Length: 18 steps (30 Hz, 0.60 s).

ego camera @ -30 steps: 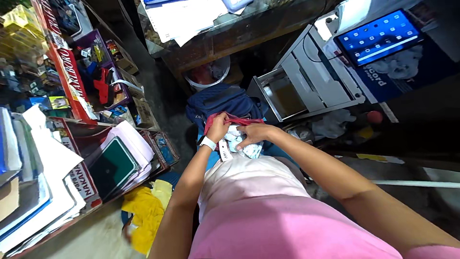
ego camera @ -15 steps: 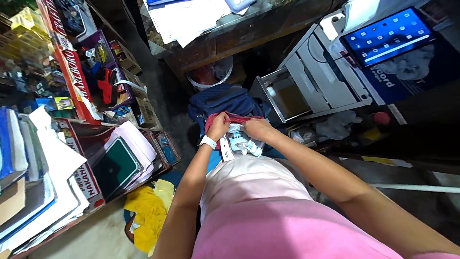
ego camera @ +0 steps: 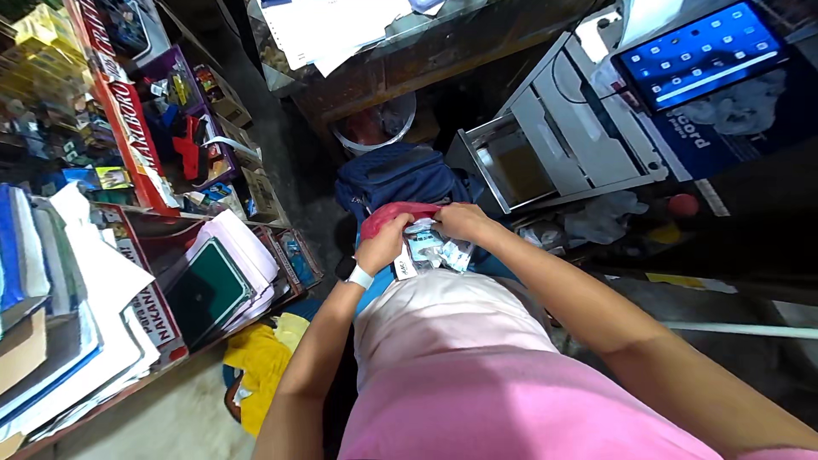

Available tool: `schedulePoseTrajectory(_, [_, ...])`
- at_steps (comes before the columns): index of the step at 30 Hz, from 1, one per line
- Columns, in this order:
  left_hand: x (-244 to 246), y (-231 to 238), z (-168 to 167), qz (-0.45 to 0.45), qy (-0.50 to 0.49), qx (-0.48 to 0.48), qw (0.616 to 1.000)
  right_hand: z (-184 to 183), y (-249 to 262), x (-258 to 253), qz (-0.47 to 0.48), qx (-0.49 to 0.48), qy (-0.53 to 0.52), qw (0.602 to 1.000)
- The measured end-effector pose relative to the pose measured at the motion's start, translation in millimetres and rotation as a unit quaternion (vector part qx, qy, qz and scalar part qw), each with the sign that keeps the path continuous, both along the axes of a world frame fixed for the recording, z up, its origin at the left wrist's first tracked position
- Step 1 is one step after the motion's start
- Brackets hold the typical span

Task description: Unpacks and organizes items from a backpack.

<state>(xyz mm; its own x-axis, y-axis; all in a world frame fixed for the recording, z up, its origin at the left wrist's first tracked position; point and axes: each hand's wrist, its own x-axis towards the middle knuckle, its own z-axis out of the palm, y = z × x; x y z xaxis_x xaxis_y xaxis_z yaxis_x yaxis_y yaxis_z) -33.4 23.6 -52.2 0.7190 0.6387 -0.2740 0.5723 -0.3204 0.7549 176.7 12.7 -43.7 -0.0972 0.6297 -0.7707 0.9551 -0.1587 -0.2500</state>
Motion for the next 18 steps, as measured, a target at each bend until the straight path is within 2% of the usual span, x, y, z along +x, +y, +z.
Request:
schedulePoseTrajectory(3, [-14.9,-12.7,6.6,-0.039,0.04,0.039,0.998,-0.4,2.5,-0.8,0.025,-0.015,0.002,1.0])
schedulePoseTrajectory(6, [-18.1,-18.0,3.1,-0.035,0.079,0.102,0.991,-1.3,0.1,-5.8,0.051,-0.02,-0.01,0.998])
schedulePoseTrajectory(8, [-9.9,-16.5,-0.4,-0.014,0.125,0.119,0.985,-1.5,-2.2,-9.6,0.069,-0.028,-0.013,0.997])
schedulePoseTrajectory(10, [5.4,-8.6,-5.1,0.002,0.178,0.096,0.979,-0.5,-1.8,-11.7,0.078,-0.032,-0.012,0.996])
schedulePoseTrajectory(12, [22.3,-2.7,-11.1,0.014,0.194,0.12,0.974,0.5,-1.0,-12.5,0.088,-0.04,-0.016,0.995])
schedulePoseTrajectory(15, [37.2,-3.6,-1.3,0.003,0.158,0.184,0.97,8.6,-1.3,-20.1,0.081,-0.064,-0.046,0.994])
schedulePoseTrajectory(18, [38.2,-15.8,18.6,-0.011,0.056,0.206,0.977,9.1,-21.0,-31.1,0.017,0.015,-0.021,1.0])
